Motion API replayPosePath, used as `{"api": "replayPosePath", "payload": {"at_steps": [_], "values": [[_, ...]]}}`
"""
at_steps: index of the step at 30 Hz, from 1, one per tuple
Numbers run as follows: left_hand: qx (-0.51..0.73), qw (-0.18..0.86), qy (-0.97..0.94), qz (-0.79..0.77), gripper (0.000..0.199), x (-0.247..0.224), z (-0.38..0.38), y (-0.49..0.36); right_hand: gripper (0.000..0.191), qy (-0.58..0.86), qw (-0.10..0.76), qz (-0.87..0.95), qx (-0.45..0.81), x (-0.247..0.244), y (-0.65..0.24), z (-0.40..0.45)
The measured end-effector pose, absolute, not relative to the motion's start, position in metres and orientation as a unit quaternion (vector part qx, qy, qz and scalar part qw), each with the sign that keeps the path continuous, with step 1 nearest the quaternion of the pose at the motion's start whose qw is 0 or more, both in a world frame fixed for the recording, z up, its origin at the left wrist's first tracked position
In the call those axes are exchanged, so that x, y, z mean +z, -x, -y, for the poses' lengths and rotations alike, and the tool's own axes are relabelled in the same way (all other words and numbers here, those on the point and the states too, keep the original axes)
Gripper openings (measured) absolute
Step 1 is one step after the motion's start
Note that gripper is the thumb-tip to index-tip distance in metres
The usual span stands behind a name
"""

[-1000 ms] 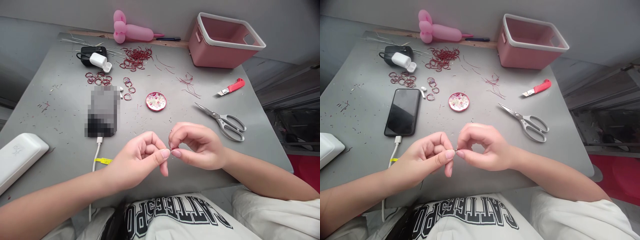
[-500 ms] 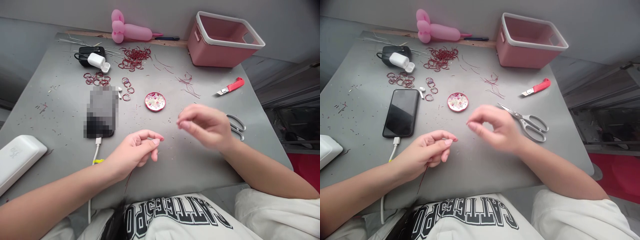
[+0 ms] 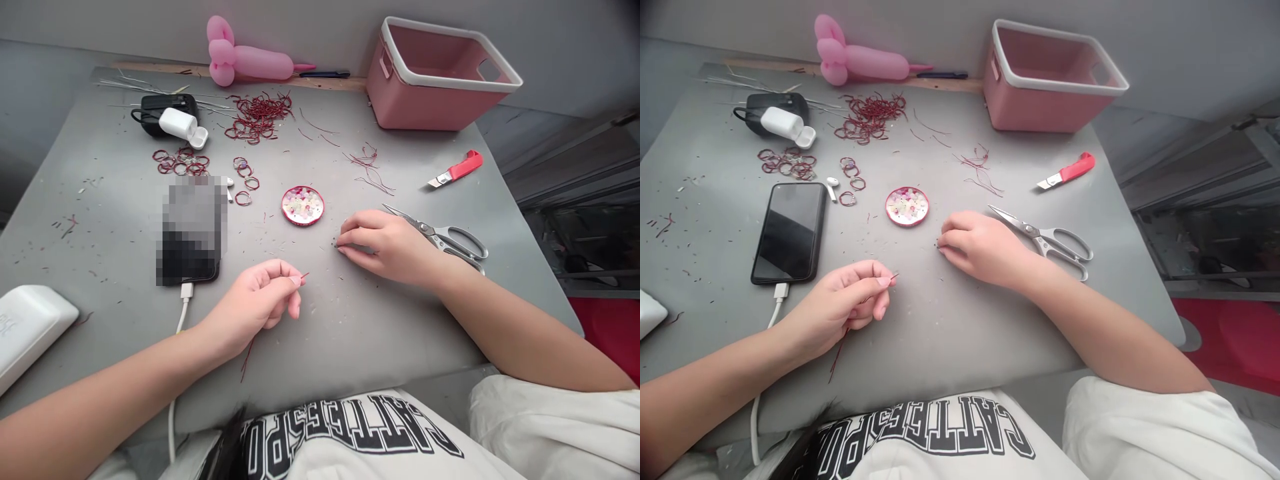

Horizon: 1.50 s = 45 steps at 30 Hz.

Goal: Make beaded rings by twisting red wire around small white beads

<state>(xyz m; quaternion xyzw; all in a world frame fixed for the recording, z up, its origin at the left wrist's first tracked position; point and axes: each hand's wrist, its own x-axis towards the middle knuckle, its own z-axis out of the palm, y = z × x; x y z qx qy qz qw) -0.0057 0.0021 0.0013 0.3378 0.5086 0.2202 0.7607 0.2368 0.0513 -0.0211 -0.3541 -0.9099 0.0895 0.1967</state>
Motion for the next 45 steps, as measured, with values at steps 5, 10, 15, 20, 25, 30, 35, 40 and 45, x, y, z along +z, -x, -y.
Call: {"api": "replayPosePath", "payload": {"at_steps": [5, 10, 15, 20, 25, 30, 35, 40, 45], "values": [[0.216, 0.763, -0.343, -0.504, 0.007, 0.001, -0.002, 0.006, 0.014, 0.349, 0.192, 0.916, 0.048, -0.025, -0.233, -0.051], [0.217, 0.76, -0.346, -0.505, 0.006, 0.001, -0.002, 0.005, 0.019, 0.323, 0.154, 0.931, -0.07, -0.027, -0.228, -0.048], [0.215, 0.758, -0.356, -0.503, 0.013, 0.0, -0.001, 0.006, 0.017, 0.346, 0.161, 0.922, -0.061, -0.025, -0.228, -0.048], [0.212, 0.758, -0.357, -0.504, 0.012, -0.001, -0.001, 0.007, 0.013, 0.343, 0.193, 0.919, 0.032, -0.021, -0.237, -0.052], [0.218, 0.764, -0.343, -0.502, 0.006, 0.0, -0.001, 0.007, 0.016, 0.326, 0.198, 0.923, 0.049, -0.023, -0.241, -0.054], [0.216, 0.766, -0.34, -0.501, 0.005, -0.001, -0.002, 0.007, 0.019, 0.356, 0.162, 0.919, 0.052, -0.025, -0.238, -0.051], [0.222, 0.77, -0.331, -0.498, 0.007, -0.001, -0.002, 0.007, 0.013, 0.381, 0.145, 0.911, 0.061, -0.026, -0.236, -0.051], [0.228, 0.775, -0.32, -0.495, 0.011, -0.001, -0.002, 0.008, 0.01, 0.375, 0.189, 0.902, 0.099, -0.018, -0.231, -0.05], [0.228, 0.771, -0.333, -0.492, 0.021, -0.002, 0.0, 0.008, 0.018, 0.382, 0.233, 0.874, 0.189, -0.008, -0.224, -0.042]]}}
